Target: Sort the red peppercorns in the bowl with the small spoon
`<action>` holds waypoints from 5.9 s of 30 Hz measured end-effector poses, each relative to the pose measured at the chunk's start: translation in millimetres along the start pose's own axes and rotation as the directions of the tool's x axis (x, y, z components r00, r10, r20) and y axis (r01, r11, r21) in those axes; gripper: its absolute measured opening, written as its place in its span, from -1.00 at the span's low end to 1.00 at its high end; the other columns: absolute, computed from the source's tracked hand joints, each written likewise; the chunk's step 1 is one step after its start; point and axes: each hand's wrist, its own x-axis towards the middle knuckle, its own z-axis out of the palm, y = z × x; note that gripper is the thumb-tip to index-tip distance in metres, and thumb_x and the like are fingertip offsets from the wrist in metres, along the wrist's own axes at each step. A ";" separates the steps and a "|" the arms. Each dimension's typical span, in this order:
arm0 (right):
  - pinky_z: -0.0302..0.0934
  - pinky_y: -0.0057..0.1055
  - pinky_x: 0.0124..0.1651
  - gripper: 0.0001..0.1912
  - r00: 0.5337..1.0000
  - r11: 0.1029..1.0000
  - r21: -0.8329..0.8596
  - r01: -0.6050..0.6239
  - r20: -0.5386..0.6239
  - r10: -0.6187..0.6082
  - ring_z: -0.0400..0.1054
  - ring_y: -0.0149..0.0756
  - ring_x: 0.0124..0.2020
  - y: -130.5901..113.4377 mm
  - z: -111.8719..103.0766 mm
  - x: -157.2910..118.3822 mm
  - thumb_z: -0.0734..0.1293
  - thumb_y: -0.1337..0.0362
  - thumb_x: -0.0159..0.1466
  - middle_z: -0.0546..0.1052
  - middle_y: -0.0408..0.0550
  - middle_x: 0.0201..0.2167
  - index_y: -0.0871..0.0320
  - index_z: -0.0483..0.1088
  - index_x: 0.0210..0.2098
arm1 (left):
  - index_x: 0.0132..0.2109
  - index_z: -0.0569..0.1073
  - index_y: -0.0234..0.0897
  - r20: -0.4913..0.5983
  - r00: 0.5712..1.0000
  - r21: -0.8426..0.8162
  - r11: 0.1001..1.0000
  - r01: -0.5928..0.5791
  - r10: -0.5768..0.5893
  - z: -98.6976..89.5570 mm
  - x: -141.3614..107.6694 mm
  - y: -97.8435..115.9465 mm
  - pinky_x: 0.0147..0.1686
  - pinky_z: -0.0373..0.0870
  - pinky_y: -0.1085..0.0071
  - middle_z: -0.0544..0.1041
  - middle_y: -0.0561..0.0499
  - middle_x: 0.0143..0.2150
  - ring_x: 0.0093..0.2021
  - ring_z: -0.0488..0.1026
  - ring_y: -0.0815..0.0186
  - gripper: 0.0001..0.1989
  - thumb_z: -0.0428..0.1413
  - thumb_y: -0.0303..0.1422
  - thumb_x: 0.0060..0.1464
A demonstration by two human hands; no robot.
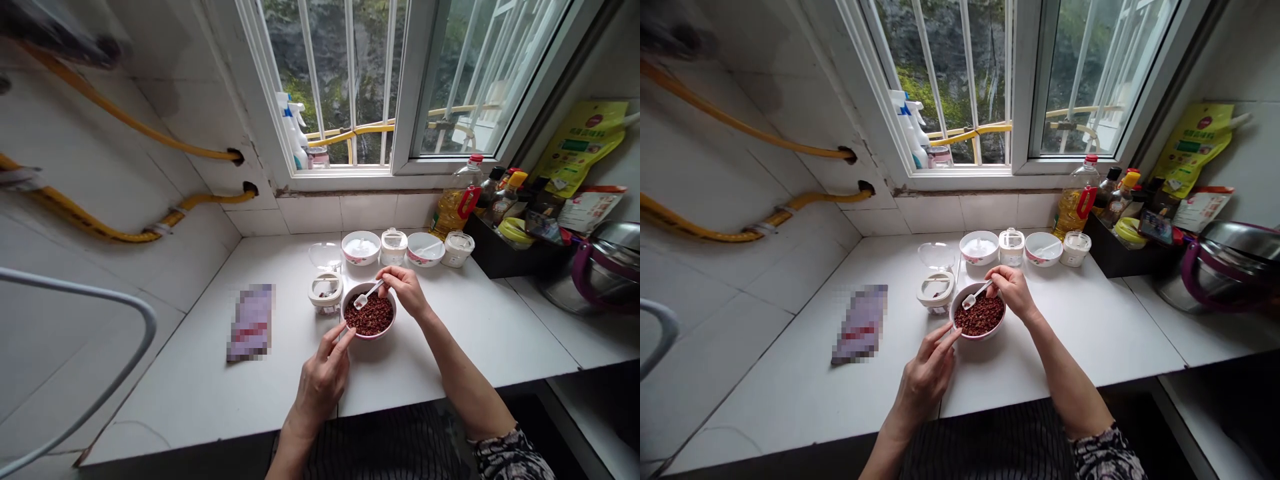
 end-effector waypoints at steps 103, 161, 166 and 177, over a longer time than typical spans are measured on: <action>0.22 -0.47 -0.49 -0.90 0.967 0.994 -0.051 -0.100 0.230 0.109 0.34 -0.38 -0.63 6.9 -3.2 0.3 0.27 0.32 0.16 0.46 -0.20 -0.70 0.16 0.41 -0.46 | 0.28 0.30 -0.18 0.004 1.000 -0.001 1.000 0.003 -0.003 0.2 0.3 0.0 -0.06 0.59 0.44 0.46 -0.16 0.15 0.08 0.54 0.24 -0.50 -0.05 -0.62 0.26; 0.30 -0.13 0.06 -0.81 0.925 0.871 -0.310 0.380 0.137 -0.355 0.52 -0.17 -0.23 -2.7 42.8 -4.7 0.20 0.24 0.38 0.63 0.00 -0.34 0.09 0.45 -0.20 | 0.35 0.20 -0.13 0.024 1.000 -0.016 1.000 0.008 -0.007 1.2 0.3 -0.2 -0.03 0.59 0.38 0.43 -0.17 0.19 0.12 0.51 0.22 -0.41 -0.09 -0.63 0.25; 0.33 -0.14 0.02 -0.82 0.936 0.889 -0.293 0.352 0.085 -0.343 0.52 -0.16 -0.23 -3.9 32.9 -6.8 0.21 0.21 0.38 0.63 0.01 -0.33 0.09 0.43 -0.18 | 0.34 0.21 -0.14 0.013 1.000 -0.017 1.000 0.009 -0.009 1.1 0.9 0.4 -0.02 0.58 0.39 0.44 -0.16 0.17 0.12 0.51 0.24 -0.43 -0.08 -0.63 0.25; 0.28 -0.39 -0.42 -0.79 0.972 0.960 -0.224 0.169 0.200 -0.124 0.37 -0.33 -0.57 -9.8 -12.2 -7.3 0.28 0.15 0.31 0.47 -0.17 -0.63 0.13 0.40 -0.38 | 0.28 0.29 -0.18 0.001 1.000 -0.005 1.000 0.009 -0.009 1.7 0.3 0.6 -0.04 0.58 0.43 0.45 -0.16 0.15 0.09 0.52 0.27 -0.48 -0.06 -0.64 0.25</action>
